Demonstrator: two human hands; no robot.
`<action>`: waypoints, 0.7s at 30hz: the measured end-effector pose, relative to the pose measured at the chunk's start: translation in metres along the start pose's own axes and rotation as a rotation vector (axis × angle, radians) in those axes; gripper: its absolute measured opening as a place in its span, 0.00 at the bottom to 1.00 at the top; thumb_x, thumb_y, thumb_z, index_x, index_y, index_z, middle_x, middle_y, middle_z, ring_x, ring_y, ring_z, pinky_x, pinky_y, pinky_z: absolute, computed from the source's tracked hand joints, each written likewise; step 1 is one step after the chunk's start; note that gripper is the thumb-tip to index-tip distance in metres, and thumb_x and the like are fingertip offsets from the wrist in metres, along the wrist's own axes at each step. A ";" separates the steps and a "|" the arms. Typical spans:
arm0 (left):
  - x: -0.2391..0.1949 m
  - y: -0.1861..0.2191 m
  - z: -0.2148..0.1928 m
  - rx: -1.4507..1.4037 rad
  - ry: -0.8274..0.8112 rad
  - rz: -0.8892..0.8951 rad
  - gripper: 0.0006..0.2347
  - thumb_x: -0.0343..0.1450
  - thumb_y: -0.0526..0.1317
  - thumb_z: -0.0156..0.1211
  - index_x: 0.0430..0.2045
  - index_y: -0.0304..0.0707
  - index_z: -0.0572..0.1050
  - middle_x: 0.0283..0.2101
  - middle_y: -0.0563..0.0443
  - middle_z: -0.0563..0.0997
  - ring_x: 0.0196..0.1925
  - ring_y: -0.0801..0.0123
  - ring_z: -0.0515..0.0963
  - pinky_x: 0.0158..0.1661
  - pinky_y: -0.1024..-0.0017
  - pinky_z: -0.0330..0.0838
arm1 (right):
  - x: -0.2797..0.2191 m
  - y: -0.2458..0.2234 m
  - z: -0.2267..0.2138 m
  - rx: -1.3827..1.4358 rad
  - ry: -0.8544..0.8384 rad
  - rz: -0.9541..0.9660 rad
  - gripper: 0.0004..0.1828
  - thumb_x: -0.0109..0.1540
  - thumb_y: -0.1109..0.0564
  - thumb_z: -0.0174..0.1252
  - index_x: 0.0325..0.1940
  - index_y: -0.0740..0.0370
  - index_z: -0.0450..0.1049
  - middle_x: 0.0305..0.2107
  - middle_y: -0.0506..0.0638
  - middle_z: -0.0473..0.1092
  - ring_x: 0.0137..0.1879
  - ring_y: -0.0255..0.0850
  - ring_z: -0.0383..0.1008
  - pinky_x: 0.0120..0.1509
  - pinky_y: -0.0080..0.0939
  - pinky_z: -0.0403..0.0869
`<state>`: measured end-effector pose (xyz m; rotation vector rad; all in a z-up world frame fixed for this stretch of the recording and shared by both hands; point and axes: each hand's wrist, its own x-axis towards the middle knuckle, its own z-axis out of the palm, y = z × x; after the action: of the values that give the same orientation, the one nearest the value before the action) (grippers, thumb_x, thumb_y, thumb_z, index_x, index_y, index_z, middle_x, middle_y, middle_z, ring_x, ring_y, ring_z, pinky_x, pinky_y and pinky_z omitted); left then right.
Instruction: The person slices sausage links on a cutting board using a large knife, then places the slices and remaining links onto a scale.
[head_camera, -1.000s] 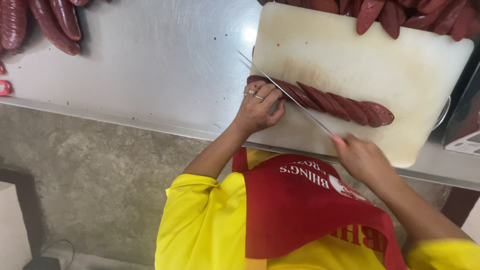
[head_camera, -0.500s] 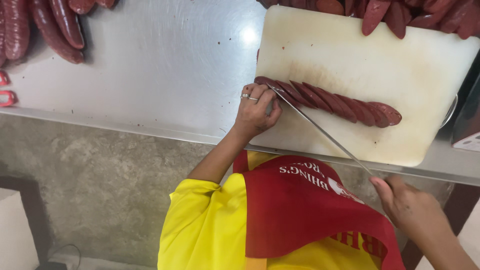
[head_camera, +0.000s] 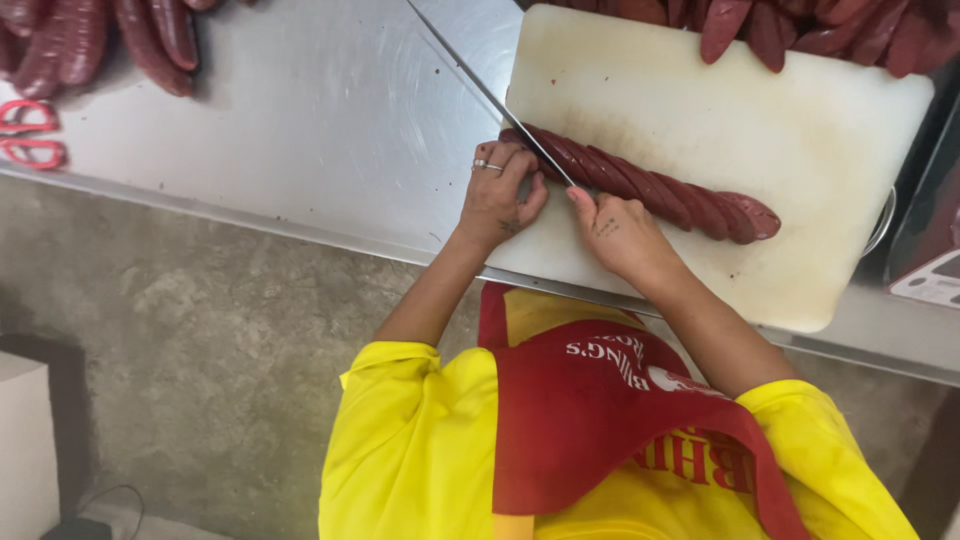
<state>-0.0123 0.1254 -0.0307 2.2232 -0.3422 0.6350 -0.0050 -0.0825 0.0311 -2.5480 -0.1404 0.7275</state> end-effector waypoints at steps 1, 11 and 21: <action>-0.003 0.004 0.001 0.020 0.009 0.014 0.11 0.63 0.29 0.66 0.36 0.34 0.74 0.42 0.45 0.75 0.47 0.49 0.74 0.51 0.57 0.69 | -0.007 0.002 -0.006 -0.001 -0.046 0.035 0.38 0.72 0.34 0.40 0.37 0.71 0.78 0.33 0.78 0.72 0.46 0.76 0.71 0.54 0.65 0.72; 0.016 0.020 0.062 -0.022 0.353 -0.390 0.06 0.74 0.34 0.56 0.42 0.30 0.73 0.52 0.34 0.75 0.60 0.44 0.71 0.60 0.55 0.65 | -0.186 0.234 -0.051 0.659 -0.335 0.536 0.40 0.66 0.28 0.40 0.28 0.68 0.74 0.11 0.52 0.64 0.13 0.39 0.60 0.17 0.36 0.55; 0.014 0.100 0.126 -0.257 0.181 -0.411 0.19 0.79 0.45 0.55 0.60 0.29 0.72 0.68 0.28 0.70 0.73 0.42 0.68 0.71 0.57 0.62 | -0.191 0.314 -0.007 1.080 -0.249 0.595 0.43 0.66 0.22 0.32 0.25 0.63 0.68 0.08 0.48 0.60 0.10 0.38 0.58 0.13 0.41 0.61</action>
<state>-0.0021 -0.0357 -0.0332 1.8949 0.1202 0.5282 -0.1743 -0.4036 -0.0234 -1.4335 0.7559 0.9717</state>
